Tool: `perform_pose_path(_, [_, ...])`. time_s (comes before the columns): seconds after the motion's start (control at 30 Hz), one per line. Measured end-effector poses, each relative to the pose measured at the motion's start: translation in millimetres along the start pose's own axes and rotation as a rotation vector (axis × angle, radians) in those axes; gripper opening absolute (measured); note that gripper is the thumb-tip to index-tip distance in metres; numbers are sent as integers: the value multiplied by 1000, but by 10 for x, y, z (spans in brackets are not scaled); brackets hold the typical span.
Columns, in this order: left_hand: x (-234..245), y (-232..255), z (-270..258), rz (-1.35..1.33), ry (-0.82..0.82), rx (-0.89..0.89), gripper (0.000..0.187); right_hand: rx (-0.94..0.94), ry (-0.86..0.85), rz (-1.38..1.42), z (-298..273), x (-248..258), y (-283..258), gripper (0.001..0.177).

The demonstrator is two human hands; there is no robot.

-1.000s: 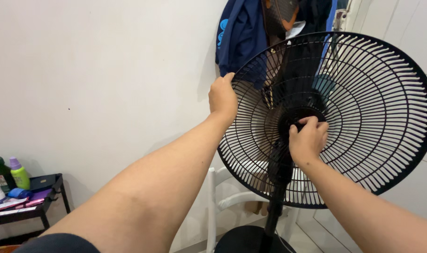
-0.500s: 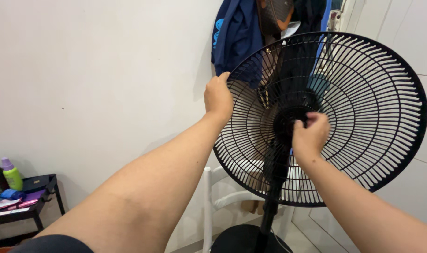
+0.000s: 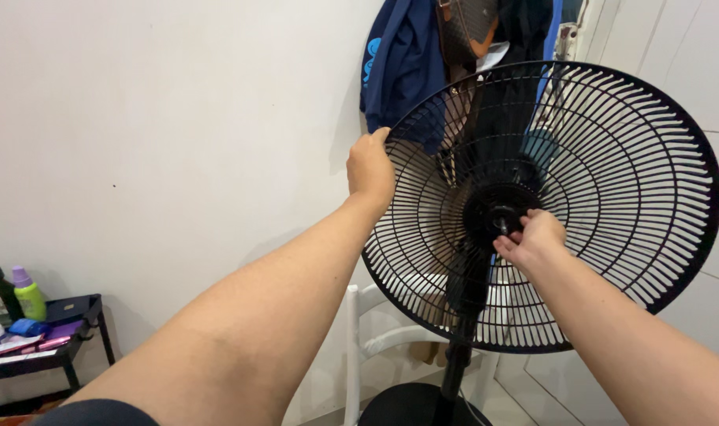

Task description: The person unplugs a standing fan, then uses scissors to pry and remove the front grille. They detach the fan blades and the rear grille, placing each part on a nearby bed. Finally, they wipe the exposed motor housing with a green cloth.

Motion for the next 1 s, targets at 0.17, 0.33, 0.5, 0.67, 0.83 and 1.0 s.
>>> perform_pose_path(0.17, [30,18,-5,-13,-32,22,37,333,-16,-210,-286,-5,0,20])
perform_pose_path(0.33, [35,12,-17,-3,-4,-6,40,601,-223,-252,-267,-49,-1,12])
perform_pose_path(0.5, [38,7,-18,1,10,-15,41,402,-14,-234,-276,-21,-36,26])
perform_pose_path(0.67, [56,20,-23,-23,15,-8,37,-335,165,161,-288,3,-7,61])
perform_pose_path(0.83, [71,18,-25,-17,-1,-5,36,-389,50,260,-12,-17,-40,55])
perform_pose_path(1.0, [31,4,-16,-32,4,-18,39,-195,5,106,188,-90,-25,53])
Point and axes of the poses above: each hand's wrist, its own z-axis towards the middle knuckle, its own x-axis out of the back of the hand, y = z × x, the point moved 1 cm from there along z, towards the middle knuckle, and after that the axes turned 15 degrees about z, right-handed, at the moved point
